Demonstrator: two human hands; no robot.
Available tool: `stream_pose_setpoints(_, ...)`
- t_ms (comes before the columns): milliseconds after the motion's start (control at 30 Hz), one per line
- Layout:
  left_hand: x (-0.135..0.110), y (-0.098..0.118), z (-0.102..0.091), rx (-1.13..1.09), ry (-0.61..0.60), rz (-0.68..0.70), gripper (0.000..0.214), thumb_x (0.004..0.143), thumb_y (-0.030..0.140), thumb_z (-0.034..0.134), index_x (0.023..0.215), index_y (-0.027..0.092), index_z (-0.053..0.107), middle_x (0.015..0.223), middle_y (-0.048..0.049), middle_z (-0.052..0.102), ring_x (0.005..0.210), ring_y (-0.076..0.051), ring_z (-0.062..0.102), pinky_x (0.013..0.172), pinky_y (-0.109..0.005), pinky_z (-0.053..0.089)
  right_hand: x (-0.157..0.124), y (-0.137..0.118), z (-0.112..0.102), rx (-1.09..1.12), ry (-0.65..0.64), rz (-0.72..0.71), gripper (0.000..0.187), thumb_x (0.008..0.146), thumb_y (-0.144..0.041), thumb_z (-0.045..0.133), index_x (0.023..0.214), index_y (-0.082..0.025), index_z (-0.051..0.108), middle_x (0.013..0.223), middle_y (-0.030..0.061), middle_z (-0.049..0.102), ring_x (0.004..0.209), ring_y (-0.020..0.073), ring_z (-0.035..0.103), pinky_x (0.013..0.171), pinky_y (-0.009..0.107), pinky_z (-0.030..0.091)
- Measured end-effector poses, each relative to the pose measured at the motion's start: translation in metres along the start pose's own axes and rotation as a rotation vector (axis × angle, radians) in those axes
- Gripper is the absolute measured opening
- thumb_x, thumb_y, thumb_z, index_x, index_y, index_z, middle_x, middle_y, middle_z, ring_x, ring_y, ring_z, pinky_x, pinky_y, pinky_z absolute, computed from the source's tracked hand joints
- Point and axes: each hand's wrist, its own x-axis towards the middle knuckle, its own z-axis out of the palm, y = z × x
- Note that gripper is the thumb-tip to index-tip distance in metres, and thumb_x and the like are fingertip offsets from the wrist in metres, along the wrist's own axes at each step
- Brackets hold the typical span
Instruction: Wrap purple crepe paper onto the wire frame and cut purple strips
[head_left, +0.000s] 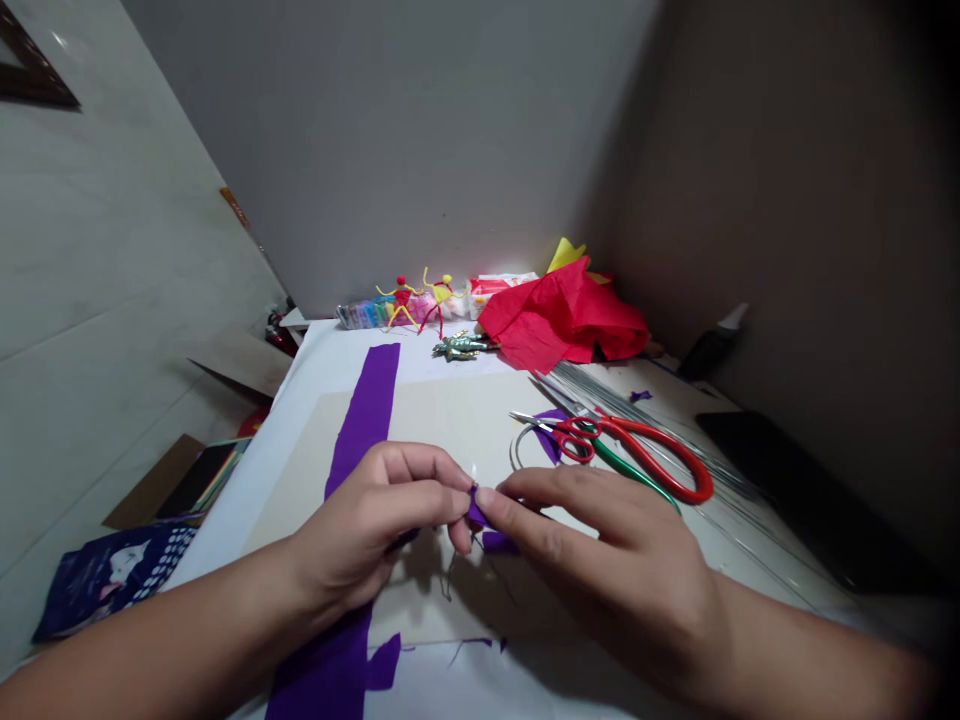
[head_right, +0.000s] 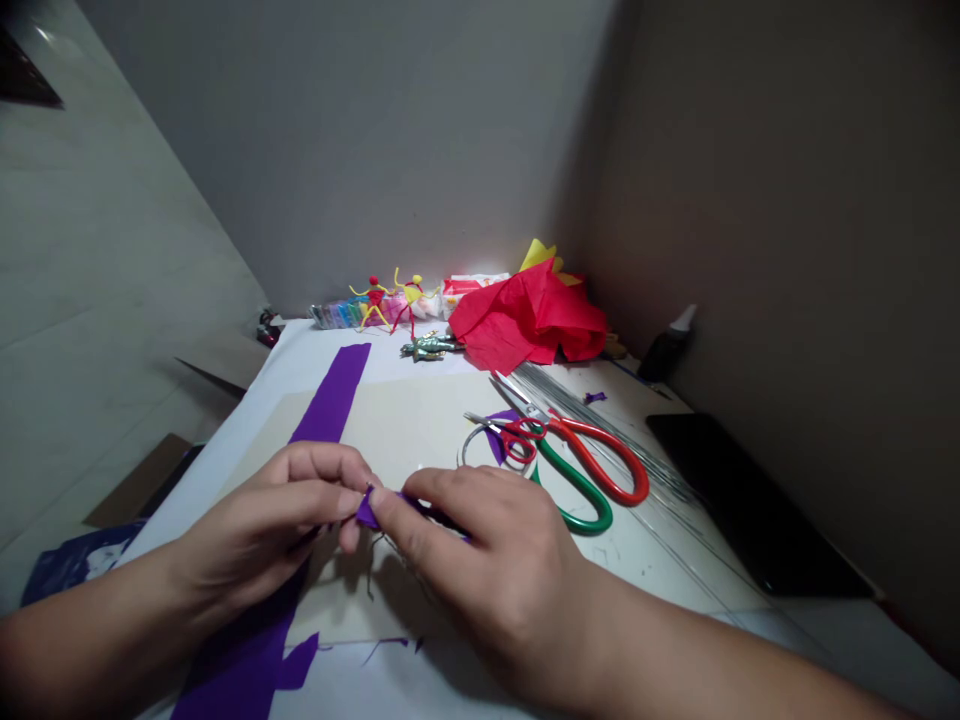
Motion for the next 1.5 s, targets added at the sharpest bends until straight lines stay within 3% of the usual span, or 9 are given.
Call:
stream_pose_setpoints(300,-0.003,0.000,-0.002,0.108,-0.101,0.038,0.012,0.066,0.022,0.075,0.068,0.016,0.064,0.067,0.0010,0.063,0.059,-0.007,0.053,0.056,-0.017,0.039,0.005,-0.007,-0.012,-0.120,0.022,-0.104,0.029,0.089,-0.011,0.043,0.114,-0.012,0.057,0.100,0.0125,0.066,0.086,0.0185,0.060,0.069,0.031,0.046)
stream_pose_setpoints(567,-0.002,0.003,-0.001,0.110,-0.077,-0.009,0.006,0.070,0.019,0.070,0.070,0.014,0.066,0.058,0.0024,0.060,0.051,-0.005,0.051,0.051,-0.014,0.037,0.005,-0.003,-0.010,-0.120,0.010,-0.162,0.033,0.090,-0.013,0.040,0.119,-0.011,0.055,0.107,0.0140,0.063,0.086,0.0200,0.059,0.067,0.033,0.046)
stream_pose_setpoints(733,-0.003,0.004,-0.002,0.151,-0.063,0.017,0.005,0.073,0.019,0.066,0.070,0.014,0.066,0.056,0.0035,0.058,0.049,-0.003,0.049,0.051,-0.013,0.035,0.002,-0.004,-0.004,-0.022,0.036,-0.069,0.037,0.085,-0.008,0.048,0.120,-0.017,0.054,0.114,0.0092,0.062,0.093,0.0175,0.059,0.074,0.030,0.047)
stream_pose_setpoints(867,-0.002,0.003,-0.003,0.195,-0.006,0.025,0.007,0.074,0.020,0.066,0.070,0.015,0.065,0.053,0.0055,0.055,0.047,-0.002,0.044,0.048,-0.012,0.032,0.006,-0.005,-0.002,0.203,0.100,0.105,0.034,0.081,-0.006,0.054,0.114,-0.016,0.053,0.100,0.0051,0.068,0.085,0.0112,0.063,0.073,0.020,0.050)
stream_pose_setpoints(967,0.001,-0.001,-0.003,0.168,0.002,-0.002,0.008,0.076,0.020,0.064,0.070,0.015,0.065,0.050,0.0058,0.053,0.046,-0.002,0.041,0.047,-0.012,0.030,0.010,-0.004,-0.004,0.275,0.101,0.100,0.028,0.079,-0.002,0.055,0.104,-0.015,0.059,0.090,0.0040,0.069,0.078,0.0099,0.063,0.070,0.018,0.051)
stream_pose_setpoints(1200,0.002,-0.006,-0.005,0.164,-0.036,0.066,0.006,0.077,0.021,0.065,0.081,0.019,0.068,0.075,0.0020,0.064,0.070,-0.008,0.055,0.069,-0.018,0.041,0.010,-0.002,-0.005,0.248,0.082,0.037,0.031,0.080,-0.002,0.051,0.105,-0.017,0.062,0.092,0.0073,0.067,0.080,0.0135,0.062,0.068,0.024,0.052)
stream_pose_setpoints(1333,0.000,-0.001,-0.004,0.330,-0.089,0.142,0.008,0.078,0.024,0.065,0.082,0.020,0.070,0.083,0.0007,0.063,0.082,-0.012,0.056,0.078,-0.022,0.041,0.010,-0.001,-0.003,0.224,0.094,0.017,0.030,0.080,-0.002,0.052,0.105,-0.016,0.062,0.090,0.0079,0.066,0.079,0.0142,0.060,0.067,0.025,0.050)
stream_pose_setpoints(1500,-0.001,0.001,-0.006,0.509,-0.054,0.213,0.011,0.079,0.029,0.064,0.074,0.022,0.070,0.083,0.0012,0.060,0.085,-0.013,0.055,0.080,-0.023,0.040,0.007,0.002,0.002,0.192,0.093,0.002,0.029,0.080,-0.003,0.054,0.105,-0.015,0.063,0.090,0.0073,0.064,0.079,0.0134,0.058,0.067,0.026,0.048)
